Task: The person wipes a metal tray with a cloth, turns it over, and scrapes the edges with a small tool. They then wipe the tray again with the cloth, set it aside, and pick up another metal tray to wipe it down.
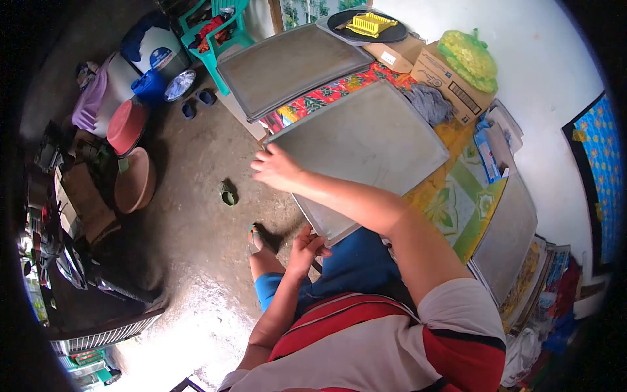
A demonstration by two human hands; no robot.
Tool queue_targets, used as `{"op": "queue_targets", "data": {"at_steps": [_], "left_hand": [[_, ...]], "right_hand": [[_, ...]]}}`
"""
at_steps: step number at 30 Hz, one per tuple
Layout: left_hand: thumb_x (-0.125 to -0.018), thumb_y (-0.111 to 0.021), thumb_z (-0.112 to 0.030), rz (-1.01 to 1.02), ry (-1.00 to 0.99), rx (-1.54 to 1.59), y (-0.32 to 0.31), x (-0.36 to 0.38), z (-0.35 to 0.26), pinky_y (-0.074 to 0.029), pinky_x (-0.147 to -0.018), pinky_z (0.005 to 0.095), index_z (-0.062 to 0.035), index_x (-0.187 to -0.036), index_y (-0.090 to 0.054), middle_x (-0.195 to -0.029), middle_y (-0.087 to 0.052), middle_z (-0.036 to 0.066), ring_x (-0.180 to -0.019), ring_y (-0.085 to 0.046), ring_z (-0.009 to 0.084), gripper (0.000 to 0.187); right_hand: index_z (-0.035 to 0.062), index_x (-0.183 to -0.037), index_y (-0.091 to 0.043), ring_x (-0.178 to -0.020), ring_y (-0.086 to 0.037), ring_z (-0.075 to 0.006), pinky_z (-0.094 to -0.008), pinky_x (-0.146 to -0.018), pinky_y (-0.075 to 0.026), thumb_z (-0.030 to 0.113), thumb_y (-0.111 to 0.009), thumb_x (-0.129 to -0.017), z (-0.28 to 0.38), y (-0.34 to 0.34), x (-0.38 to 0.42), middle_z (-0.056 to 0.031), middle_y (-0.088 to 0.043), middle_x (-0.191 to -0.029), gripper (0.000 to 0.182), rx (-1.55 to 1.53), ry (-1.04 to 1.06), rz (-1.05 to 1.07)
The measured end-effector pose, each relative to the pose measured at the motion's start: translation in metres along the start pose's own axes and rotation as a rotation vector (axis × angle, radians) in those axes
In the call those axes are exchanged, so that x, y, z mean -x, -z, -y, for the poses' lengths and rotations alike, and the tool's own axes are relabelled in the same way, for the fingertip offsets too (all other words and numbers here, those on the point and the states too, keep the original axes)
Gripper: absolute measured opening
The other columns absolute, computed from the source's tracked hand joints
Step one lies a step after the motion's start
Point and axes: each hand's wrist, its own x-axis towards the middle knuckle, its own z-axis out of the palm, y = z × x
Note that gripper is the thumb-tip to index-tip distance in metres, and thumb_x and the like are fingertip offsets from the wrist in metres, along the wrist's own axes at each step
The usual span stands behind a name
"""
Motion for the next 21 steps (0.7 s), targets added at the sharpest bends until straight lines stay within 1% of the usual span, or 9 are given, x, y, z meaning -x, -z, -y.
{"op": "queue_targets", "data": {"at_steps": [2, 6, 9, 11, 13, 15, 16, 19, 21], "left_hand": [[-0.094, -0.052, -0.005, -0.013, -0.012, 0.024, -0.001, 0.002, -0.003, -0.054, -0.058, 0.0250, 0.0009, -0.123, -0.047, -0.082, -0.065, 0.012, -0.061, -0.065, 0.0157, 0.030], [-0.094, -0.053, -0.005, -0.012, 0.003, 0.062, -0.001, -0.001, -0.003, -0.054, -0.057, 0.0248, 0.0008, -0.123, -0.049, -0.081, -0.065, 0.011, -0.061, -0.065, 0.0155, 0.030], [-0.091, -0.055, -0.004, -0.015, 0.013, 0.031, 0.000, -0.001, -0.004, -0.056, -0.059, 0.0263, 0.0022, -0.126, -0.046, -0.079, -0.065, 0.012, -0.062, -0.067, 0.0191, 0.036], [-0.091, -0.055, -0.004, -0.012, 0.004, 0.052, 0.000, -0.002, -0.004, -0.056, -0.059, 0.0266, 0.0024, -0.126, -0.046, -0.080, -0.065, 0.012, -0.063, -0.067, 0.0195, 0.037], [-0.091, -0.055, -0.005, -0.013, 0.006, 0.056, -0.001, 0.000, -0.004, -0.056, -0.060, 0.0270, 0.0026, -0.127, -0.046, -0.080, -0.065, 0.012, -0.063, -0.067, 0.0198, 0.038], [-0.091, -0.055, -0.005, -0.017, 0.010, 0.036, -0.001, 0.000, -0.006, -0.056, -0.061, 0.0275, 0.0027, -0.128, -0.046, -0.080, -0.065, 0.013, -0.063, -0.067, 0.0202, 0.039], [-0.091, -0.055, -0.005, -0.014, 0.028, 0.024, 0.001, -0.001, -0.005, -0.057, -0.062, 0.0281, 0.0026, -0.129, -0.045, -0.081, -0.065, 0.013, -0.064, -0.067, 0.0204, 0.039], [-0.094, -0.053, -0.004, -0.029, 0.034, 0.031, -0.001, 0.001, -0.008, -0.055, -0.061, 0.0251, 0.0010, -0.126, -0.047, -0.081, -0.066, 0.012, -0.063, -0.067, 0.0174, 0.033], [-0.094, -0.053, -0.004, -0.027, 0.035, 0.050, 0.000, 0.001, -0.006, -0.056, -0.062, 0.0262, 0.0022, -0.126, -0.046, -0.082, -0.066, 0.012, -0.065, -0.067, 0.0179, 0.034]], "right_hand": [[0.0266, -0.091, -0.068, -0.101, -0.053, -0.0155, -0.0422, -0.091, -0.038, 0.018, -0.057, -0.081, -0.014, -0.001, 0.018, 0.0056, -0.057, -0.101, 0.017, 0.054, -0.007, 0.156], [0.0234, -0.090, -0.068, -0.101, -0.056, -0.0156, -0.0398, -0.094, -0.036, 0.018, -0.059, -0.081, -0.033, 0.034, 0.039, 0.0039, -0.063, -0.102, 0.014, -0.097, -0.115, -0.081], [0.0197, -0.096, -0.067, -0.093, -0.062, -0.0185, -0.0403, -0.088, -0.042, 0.019, -0.058, -0.086, -0.066, 0.038, 0.069, -0.0037, -0.068, -0.093, 0.013, -0.205, -0.492, -0.089], [0.0139, -0.101, -0.063, -0.086, -0.066, -0.0271, -0.0457, -0.078, -0.047, 0.022, -0.056, -0.092, -0.097, 0.046, 0.088, -0.0107, -0.068, -0.085, 0.014, -0.278, -0.937, -0.061], [0.0083, -0.109, -0.061, -0.092, -0.065, -0.0361, -0.0486, -0.077, -0.048, 0.026, -0.058, -0.093, -0.141, 0.046, 0.113, -0.0180, -0.068, -0.095, 0.024, -0.285, -1.300, -0.151], [0.0044, -0.118, -0.059, -0.100, -0.063, -0.0402, -0.0469, -0.088, -0.047, 0.025, -0.061, -0.090, -0.215, 0.005, 0.173, -0.0231, -0.066, -0.105, 0.034, -0.210, -1.332, -0.437], [0.0038, -0.121, -0.058, -0.104, -0.062, -0.0405, -0.0454, -0.090, -0.047, 0.026, -0.062, -0.089, -0.250, -0.012, 0.202, -0.0247, -0.065, -0.109, 0.039, -0.332, -1.434, -0.507], [0.0051, -0.124, -0.057, -0.108, -0.061, -0.0399, -0.0433, -0.094, -0.047, 0.024, -0.065, -0.087, -0.303, -0.007, 0.237, -0.0248, -0.064, -0.113, 0.042, -0.279, -1.719, -0.474], [0.0075, -0.123, -0.058, -0.097, -0.066, -0.0372, -0.0431, -0.083, -0.052, 0.021, -0.064, -0.088, -0.319, 0.002, 0.240, -0.0227, -0.067, -0.107, 0.038, -0.290, -1.760, -0.453]]}}
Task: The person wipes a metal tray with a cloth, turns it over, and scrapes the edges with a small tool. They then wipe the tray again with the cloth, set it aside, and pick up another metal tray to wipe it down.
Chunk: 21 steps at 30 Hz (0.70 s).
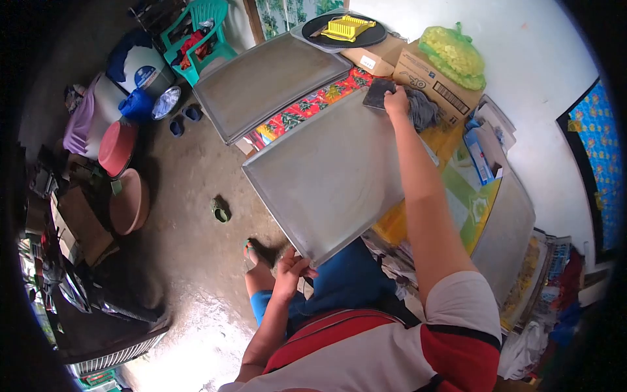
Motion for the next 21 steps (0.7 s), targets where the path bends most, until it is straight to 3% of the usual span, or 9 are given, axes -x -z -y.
{"op": "queue_targets", "data": {"at_steps": [3, 6, 10, 16, 17, 20, 21], "left_hand": [[-0.094, -0.052, -0.003, -0.003, 0.010, -0.011, -0.001, 0.000, -0.002, -0.056, -0.064, 0.0267, 0.0034, -0.127, -0.046, -0.082, -0.065, 0.012, -0.067, -0.067, 0.0180, 0.034], [-0.094, -0.052, -0.002, -0.008, 0.002, -0.037, -0.006, 0.003, -0.010, -0.056, -0.065, 0.0266, 0.0040, -0.128, -0.046, -0.084, -0.065, 0.012, -0.068, -0.067, 0.0174, 0.035], [-0.093, -0.052, -0.001, 0.005, -0.006, -0.044, -0.003, 0.001, -0.006, -0.056, -0.066, 0.0268, 0.0046, -0.128, -0.046, -0.087, -0.065, 0.013, -0.068, -0.066, 0.0169, 0.036], [-0.092, -0.052, 0.000, 0.000, -0.016, -0.012, -0.004, 0.001, -0.006, -0.054, -0.062, 0.0275, 0.0050, -0.128, -0.046, -0.082, -0.065, 0.012, -0.064, -0.065, 0.0163, 0.037], [-0.091, -0.052, 0.000, -0.003, -0.016, -0.004, -0.004, 0.001, -0.007, -0.054, -0.062, 0.0275, 0.0051, -0.127, -0.046, -0.081, -0.065, 0.012, -0.064, -0.064, 0.0161, 0.037], [-0.092, -0.054, -0.001, -0.008, -0.014, -0.063, 0.003, 0.001, -0.001, -0.058, -0.064, 0.0313, 0.0040, -0.131, -0.043, -0.090, -0.066, 0.014, -0.062, -0.063, 0.0168, 0.042], [-0.091, -0.053, 0.001, -0.021, -0.019, -0.056, 0.004, 0.002, -0.002, -0.057, -0.064, 0.0306, 0.0042, -0.130, -0.044, -0.088, -0.065, 0.013, -0.061, -0.063, 0.0161, 0.040]], "right_hand": [[0.0078, -0.121, -0.058, -0.081, -0.070, -0.0339, -0.0415, -0.067, -0.056, 0.021, -0.062, -0.090, 0.013, 0.001, -0.024, -0.0191, -0.068, -0.104, 0.034, -0.034, -0.096, 0.051], [0.0086, -0.121, -0.058, -0.078, -0.070, -0.0337, -0.0408, -0.069, -0.057, 0.021, -0.062, -0.089, 0.027, -0.009, -0.040, -0.0188, -0.068, -0.104, 0.034, -0.001, -0.072, 0.038], [0.0144, -0.125, -0.057, -0.090, -0.067, -0.0297, -0.0418, -0.060, -0.060, 0.022, -0.065, -0.089, 0.018, -0.036, -0.071, -0.0122, -0.066, -0.109, 0.037, 0.072, -0.091, 0.038], [0.0151, -0.127, -0.056, -0.086, -0.064, -0.0273, -0.0414, -0.058, -0.054, 0.023, -0.065, -0.090, 0.007, -0.053, -0.076, -0.0092, -0.065, -0.107, 0.040, 0.039, -0.040, 0.228], [0.0153, -0.125, -0.058, -0.088, -0.064, -0.0260, -0.0418, -0.059, -0.052, 0.024, -0.065, -0.090, 0.004, -0.060, -0.076, -0.0096, -0.066, -0.106, 0.036, 0.090, 0.041, 0.168], [0.0089, -0.130, -0.056, -0.113, -0.060, -0.0362, -0.0406, -0.095, -0.047, 0.022, -0.065, -0.086, 0.004, -0.044, -0.075, -0.0199, -0.061, -0.124, 0.046, -0.096, 0.031, 0.234], [0.0086, -0.131, -0.055, -0.115, -0.058, -0.0376, -0.0403, -0.099, -0.044, 0.022, -0.062, -0.088, -0.022, -0.057, -0.105, -0.0201, -0.061, -0.125, 0.045, 0.032, 0.115, 0.148]]}}
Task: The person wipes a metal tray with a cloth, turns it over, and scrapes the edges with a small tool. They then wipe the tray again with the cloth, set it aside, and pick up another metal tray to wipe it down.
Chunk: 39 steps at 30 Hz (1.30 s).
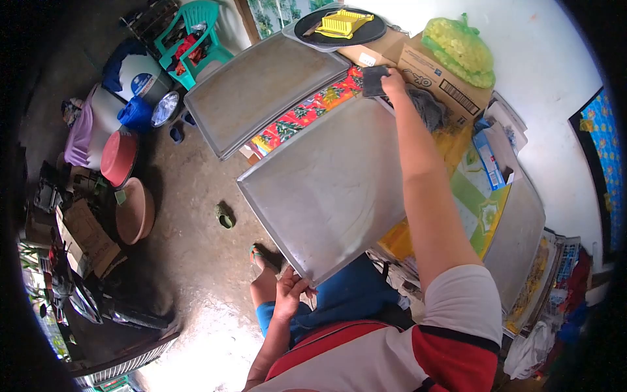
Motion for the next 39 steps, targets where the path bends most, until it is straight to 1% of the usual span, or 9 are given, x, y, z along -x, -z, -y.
{"op": "queue_targets", "data": {"at_steps": [7, 11, 15, 17, 19, 25, 33, 36, 39], "left_hand": [[-0.090, -0.050, 0.006, 0.001, 0.010, 0.024, 0.000, 0.001, -0.008, -0.058, -0.067, 0.0315, 0.0039, -0.125, -0.047, -0.086, -0.064, 0.012, -0.061, -0.060, 0.0141, 0.036], [-0.090, -0.051, 0.005, 0.003, -0.002, 0.019, 0.002, 0.001, -0.006, -0.057, -0.066, 0.0304, 0.0043, -0.125, -0.047, -0.084, -0.064, 0.011, -0.061, -0.061, 0.0142, 0.035], [-0.090, -0.051, 0.004, -0.013, 0.010, 0.005, 0.001, 0.002, -0.008, -0.057, -0.065, 0.0293, 0.0049, -0.124, -0.047, -0.081, -0.063, 0.011, -0.060, -0.061, 0.0141, 0.034], [-0.091, -0.051, 0.003, -0.001, 0.004, 0.004, 0.002, 0.002, -0.007, -0.056, -0.064, 0.0288, 0.0051, -0.123, -0.047, -0.080, -0.063, 0.011, -0.059, -0.061, 0.0143, 0.033], [-0.091, -0.051, 0.003, 0.010, -0.007, 0.018, 0.004, 0.001, -0.005, -0.056, -0.063, 0.0283, 0.0052, -0.123, -0.047, -0.080, -0.063, 0.011, -0.059, -0.062, 0.0145, 0.032], [-0.092, -0.050, 0.002, 0.036, -0.041, 0.009, 0.007, -0.001, 0.001, -0.055, -0.061, 0.0269, 0.0053, -0.123, -0.047, -0.077, -0.063, 0.010, -0.060, -0.063, 0.0151, 0.031], [-0.093, -0.047, 0.003, 0.049, -0.058, 0.004, 0.010, -0.002, 0.007, -0.055, -0.063, 0.0269, 0.0045, -0.126, -0.045, -0.079, -0.061, 0.009, -0.059, -0.061, 0.0136, 0.034], [-0.093, -0.047, 0.002, 0.049, -0.064, 0.002, 0.011, -0.004, 0.012, -0.055, -0.060, 0.0259, 0.0033, -0.130, -0.044, -0.079, -0.062, 0.009, -0.058, -0.060, 0.0122, 0.038], [-0.090, -0.051, 0.001, 0.011, -0.056, -0.010, 0.010, -0.005, 0.013, -0.054, -0.059, 0.0283, 0.0037, -0.121, -0.048, -0.079, -0.064, 0.012, -0.060, -0.063, 0.0164, 0.031]], "right_hand": [[0.0090, -0.130, -0.055, -0.116, -0.057, -0.0377, -0.0422, -0.098, -0.044, 0.022, -0.061, -0.089, 0.027, 0.022, 0.029, -0.0210, -0.061, -0.123, 0.043, 0.126, 0.017, -0.077], [0.0064, -0.118, -0.062, -0.108, -0.061, -0.0352, -0.0401, -0.093, -0.046, 0.020, -0.064, -0.088, 0.018, -0.006, 0.033, -0.0206, -0.066, -0.112, 0.033, 0.145, 0.019, -0.032], [0.0156, -0.127, -0.058, -0.117, -0.058, -0.0378, -0.0461, -0.099, -0.044, 0.032, -0.061, -0.085, 0.030, -0.027, 0.045, -0.0180, -0.064, -0.120, 0.044, 0.229, -0.024, 0.021], [0.0207, -0.131, -0.054, -0.121, -0.056, -0.0349, -0.0541, -0.102, -0.037, 0.034, -0.057, -0.088, 0.055, -0.024, 0.077, -0.0145, -0.060, -0.128, 0.045, 0.254, -0.120, 0.048], [0.0217, -0.130, -0.054, -0.120, -0.056, -0.0342, -0.0536, -0.104, -0.035, 0.034, -0.057, -0.088, 0.071, -0.026, 0.101, -0.0128, -0.060, -0.129, 0.044, 0.259, -0.161, 0.052], [0.0198, -0.129, -0.054, -0.112, -0.062, -0.0331, -0.0556, -0.104, -0.031, 0.033, -0.053, -0.091, 0.105, -0.042, 0.159, -0.0138, -0.067, -0.114, 0.041, 0.280, -0.067, 0.140], [0.0193, -0.129, -0.055, -0.108, -0.063, -0.0316, -0.0556, -0.103, -0.032, 0.031, -0.052, -0.091, 0.162, -0.069, 0.251, -0.0135, -0.069, -0.110, 0.039, 0.299, 0.057, 0.295], [0.0163, -0.124, -0.057, -0.099, -0.066, -0.0340, -0.0569, -0.100, -0.033, 0.030, -0.051, -0.092, 0.177, -0.094, 0.293, -0.0130, -0.070, -0.101, 0.036, 0.250, 0.189, 0.324], [0.0159, -0.119, -0.058, -0.090, -0.067, -0.0335, -0.0481, -0.084, -0.047, 0.028, -0.053, -0.091, 0.208, -0.098, 0.355, -0.0146, -0.070, -0.092, 0.031, 0.142, 0.377, 0.474]]}}
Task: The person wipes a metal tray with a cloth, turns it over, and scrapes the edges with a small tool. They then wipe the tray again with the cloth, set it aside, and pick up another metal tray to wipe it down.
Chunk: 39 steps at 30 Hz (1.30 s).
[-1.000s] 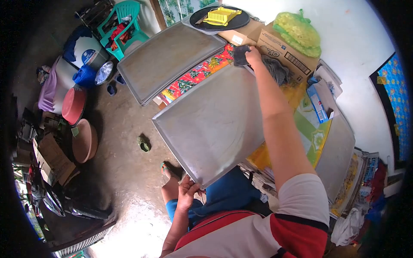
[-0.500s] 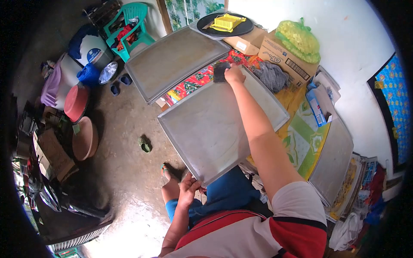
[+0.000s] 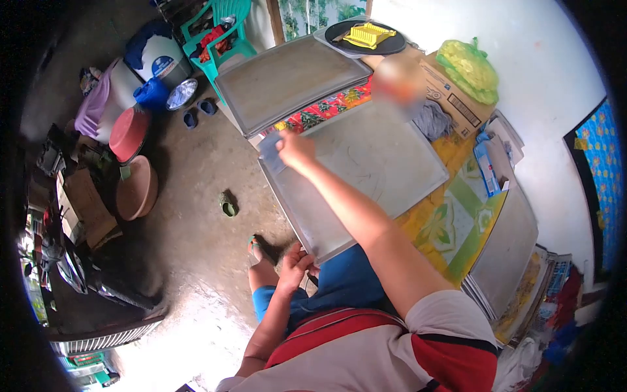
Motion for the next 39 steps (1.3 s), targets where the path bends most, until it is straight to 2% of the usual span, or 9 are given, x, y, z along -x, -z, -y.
{"op": "queue_targets", "data": {"at_steps": [2, 5, 10, 15, 19, 25, 29, 35, 39], "left_hand": [[-0.090, -0.051, 0.001, 0.001, -0.014, 0.006, -0.001, 0.001, 0.000, -0.052, -0.056, 0.0263, 0.0036, -0.119, -0.048, -0.079, -0.065, 0.013, -0.061, -0.064, 0.0173, 0.030], [-0.089, -0.051, 0.002, -0.011, -0.027, -0.018, -0.005, 0.006, -0.005, -0.053, -0.056, 0.0260, 0.0041, -0.118, -0.049, -0.078, -0.066, 0.013, -0.061, -0.064, 0.0172, 0.029], [-0.088, -0.051, 0.003, -0.021, -0.062, -0.032, -0.007, 0.007, -0.007, -0.052, -0.055, 0.0260, 0.0058, -0.122, -0.049, -0.078, -0.066, 0.013, -0.062, -0.064, 0.0164, 0.034], [-0.080, -0.045, 0.008, -0.051, -0.108, -0.011, -0.013, 0.005, -0.012, -0.057, -0.059, 0.0269, -0.0038, -0.153, -0.013, -0.101, -0.065, 0.018, -0.066, -0.065, 0.0201, 0.080], [-0.077, -0.048, 0.005, -0.037, -0.077, -0.007, -0.011, 0.000, -0.018, -0.056, -0.061, 0.0285, 0.0007, -0.152, -0.007, -0.095, -0.065, 0.019, -0.067, -0.065, 0.0220, 0.086], [-0.077, -0.049, 0.005, -0.030, -0.074, -0.062, -0.011, -0.001, -0.025, -0.056, -0.058, 0.0283, 0.0011, -0.152, -0.009, -0.091, -0.065, 0.021, -0.064, -0.065, 0.0218, 0.085], [-0.077, -0.050, 0.002, -0.067, -0.065, -0.071, -0.014, -0.001, -0.024, -0.054, -0.054, 0.0272, 0.0016, -0.152, -0.009, -0.089, -0.065, 0.019, -0.059, -0.064, 0.0205, 0.086], [-0.077, -0.050, -0.002, -0.080, -0.060, -0.120, -0.014, 0.001, -0.026, -0.050, -0.049, 0.0247, 0.0022, -0.150, -0.014, -0.083, -0.064, 0.016, -0.055, -0.062, 0.0188, 0.082], [-0.076, -0.048, -0.003, -0.117, -0.075, -0.152, -0.007, 0.002, -0.027, -0.048, -0.047, 0.0236, 0.0028, -0.149, -0.017, -0.083, -0.063, 0.016, -0.056, -0.063, 0.0186, 0.080]], "right_hand": [[0.0154, -0.121, -0.055, -0.086, -0.066, -0.0372, -0.0507, -0.075, -0.049, 0.027, -0.054, -0.093, 0.031, 0.007, 0.030, -0.0172, -0.068, -0.083, 0.030, 0.031, 0.176, -0.019], [0.0132, -0.123, -0.052, -0.090, -0.065, -0.0399, -0.0514, -0.078, -0.049, 0.030, -0.051, -0.096, 0.037, 0.023, 0.059, -0.0208, -0.067, -0.093, 0.032, -0.192, 0.070, 0.030], [0.0066, -0.121, -0.055, -0.102, -0.062, -0.0384, -0.0460, -0.085, -0.049, 0.028, -0.055, -0.094, -0.075, 0.076, 0.079, -0.0213, -0.065, -0.107, 0.034, -0.229, 0.056, -0.151], [0.0023, -0.113, -0.060, -0.095, -0.063, -0.0286, -0.0365, -0.085, -0.046, 0.017, -0.053, -0.087, -0.231, 0.164, 0.122, -0.0162, -0.066, -0.100, 0.031, -0.299, -0.164, -0.306], [-0.0003, -0.116, -0.061, -0.093, -0.059, -0.0237, -0.0324, -0.084, -0.044, 0.019, -0.054, -0.084, -0.285, 0.214, 0.185, -0.0119, -0.065, -0.100, 0.038, -0.396, -0.483, -0.456], [0.0033, -0.122, -0.059, -0.108, -0.058, -0.0325, -0.0391, -0.096, -0.044, 0.025, -0.058, -0.082, -0.358, 0.253, 0.245, -0.0177, -0.064, -0.111, 0.046, -0.023, -0.693, -0.375], [0.0114, -0.136, -0.048, -0.119, -0.051, -0.0425, -0.0501, -0.101, -0.041, 0.030, -0.062, -0.082, -0.322, 0.255, 0.225, -0.0207, -0.055, -0.128, 0.059, 0.505, -0.671, -0.477], [0.0178, -0.144, -0.038, -0.129, -0.040, -0.0427, -0.0555, -0.105, -0.035, 0.052, -0.070, -0.078, -0.302, 0.250, 0.096, -0.0182, -0.045, -0.139, 0.081, 0.165, -0.361, -0.545], [0.0245, -0.147, -0.031, -0.135, -0.033, -0.0429, -0.0594, -0.106, -0.030, 0.058, -0.071, -0.076, -0.279, 0.247, 0.021, -0.0173, -0.036, -0.147, 0.088, 0.221, -0.519, -0.583]]}}
